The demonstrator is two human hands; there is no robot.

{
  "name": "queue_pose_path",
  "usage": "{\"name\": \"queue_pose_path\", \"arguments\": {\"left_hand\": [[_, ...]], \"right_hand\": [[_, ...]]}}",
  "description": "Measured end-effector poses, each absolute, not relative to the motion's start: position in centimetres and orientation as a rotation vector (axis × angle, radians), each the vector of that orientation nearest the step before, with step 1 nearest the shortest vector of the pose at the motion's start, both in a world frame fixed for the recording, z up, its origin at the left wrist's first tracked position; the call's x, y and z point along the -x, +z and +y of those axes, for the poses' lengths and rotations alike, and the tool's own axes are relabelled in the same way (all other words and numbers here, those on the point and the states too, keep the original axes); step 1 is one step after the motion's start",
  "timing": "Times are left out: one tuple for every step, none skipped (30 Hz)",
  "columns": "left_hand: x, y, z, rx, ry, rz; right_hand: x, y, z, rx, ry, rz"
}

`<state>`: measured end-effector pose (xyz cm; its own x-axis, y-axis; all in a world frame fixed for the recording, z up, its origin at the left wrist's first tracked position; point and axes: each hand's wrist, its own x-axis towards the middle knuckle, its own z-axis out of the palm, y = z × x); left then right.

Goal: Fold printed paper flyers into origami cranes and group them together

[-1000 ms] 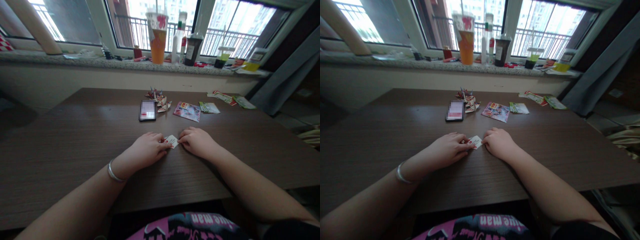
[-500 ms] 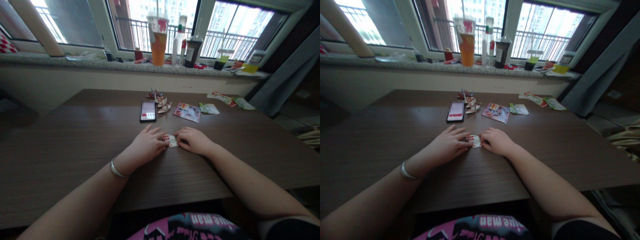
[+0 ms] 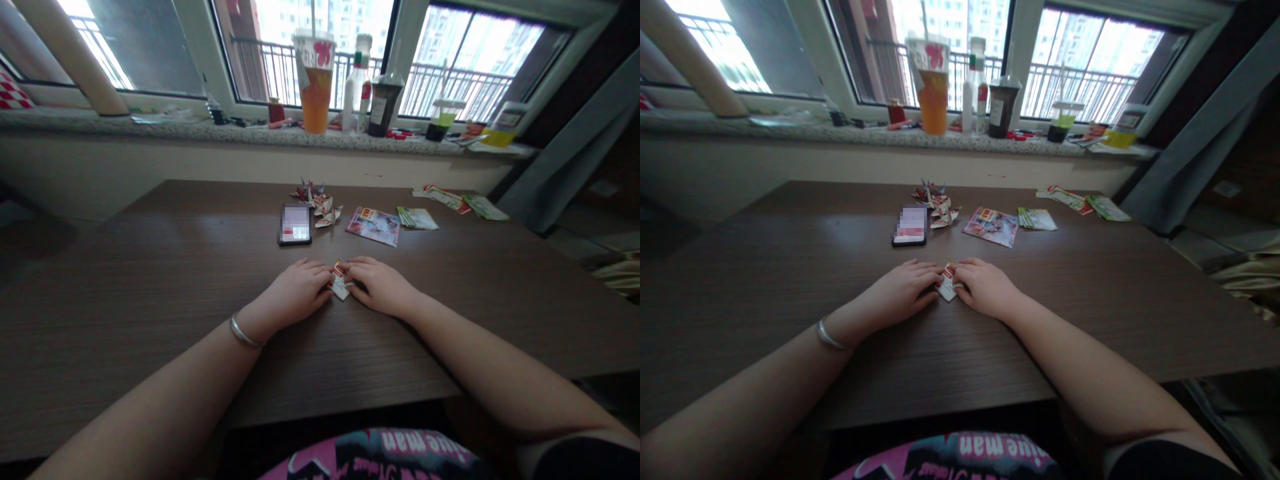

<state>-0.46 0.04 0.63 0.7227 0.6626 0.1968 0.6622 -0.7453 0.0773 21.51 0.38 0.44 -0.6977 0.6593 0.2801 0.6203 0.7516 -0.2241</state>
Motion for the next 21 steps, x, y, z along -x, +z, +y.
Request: {"name": "queue_pose_path", "arguments": {"left_hand": [[0.43,0.61,0.14,-2.917,0.339,1.118],[0.41,0.6,0.23,-2.925,0.34,1.118],[0.37,0.59,0.32,-2.934,0.34,1.12],[0.32,0.58,0.41,-2.942,0.339,1.122],[0.26,0.56,0.48,-2.947,0.34,1.124],[0.19,0.55,0.54,-2.952,0.34,1.121],[0.12,0.53,0.59,-2.953,0.344,1.119],[0.06,0.5,0.62,-2.952,0.349,1.115],[0.01,0.47,0.64,-2.951,0.355,1.108],[-0.03,0.42,0.65,-2.952,0.363,1.099],[-0.05,0.37,0.66,-2.954,0.38,1.089],[-0.05,0.32,0.66,-2.958,0.404,1.078],[-0.04,0.26,0.67,-2.962,0.432,1.064],[-0.03,0.2,0.68,-2.965,0.457,1.052],[-0.01,0.15,0.68,-2.967,0.478,1.047],[0.0,0.11,0.68,-2.966,0.487,1.047],[0.0,0.09,0.66,-2.964,0.485,1.053],[-0.02,0.07,0.61,-2.958,0.477,1.066],[-0.07,0.06,0.55,-2.95,0.469,1.089],[-0.15,0.05,0.47,-2.942,0.466,1.12],[-0.25,0.05,0.37,-2.932,0.466,1.157]], "right_hand": [[-21.47,0.35,0.42,1.002,0.166,-2.611],[-21.43,0.26,0.45,1.02,0.175,-2.614],[-21.38,0.17,0.48,1.037,0.183,-2.614],[-21.32,0.08,0.5,1.055,0.189,-2.61],[-21.23,0.01,0.53,1.073,0.192,-2.603],[-21.14,-0.07,0.55,1.092,0.191,-2.598],[-21.03,-0.13,0.58,1.11,0.187,-2.593],[-20.93,-0.2,0.62,1.128,0.182,-2.59],[-20.83,-0.27,0.67,1.147,0.178,-2.588],[-20.74,-0.34,0.73,1.165,0.175,-2.584],[-20.67,-0.41,0.81,1.177,0.171,-2.579],[-20.61,-0.47,0.88,1.182,0.165,-2.579],[-20.57,-0.52,0.97,1.179,0.156,-2.582],[-20.55,-0.56,1.05,1.172,0.147,-2.587],[-20.53,-0.59,1.13,1.164,0.14,-2.591],[-20.52,-0.61,1.2,1.16,0.136,-2.593],[-20.52,-0.61,1.26,1.159,0.136,-2.594],[-20.52,-0.61,1.31,1.166,0.14,-2.592],[-20.53,-0.61,1.34,1.178,0.146,-2.588],[-20.55,-0.62,1.35,1.192,0.152,-2.586],[-20.58,-0.64,1.35,1.205,0.156,-2.583]]}}
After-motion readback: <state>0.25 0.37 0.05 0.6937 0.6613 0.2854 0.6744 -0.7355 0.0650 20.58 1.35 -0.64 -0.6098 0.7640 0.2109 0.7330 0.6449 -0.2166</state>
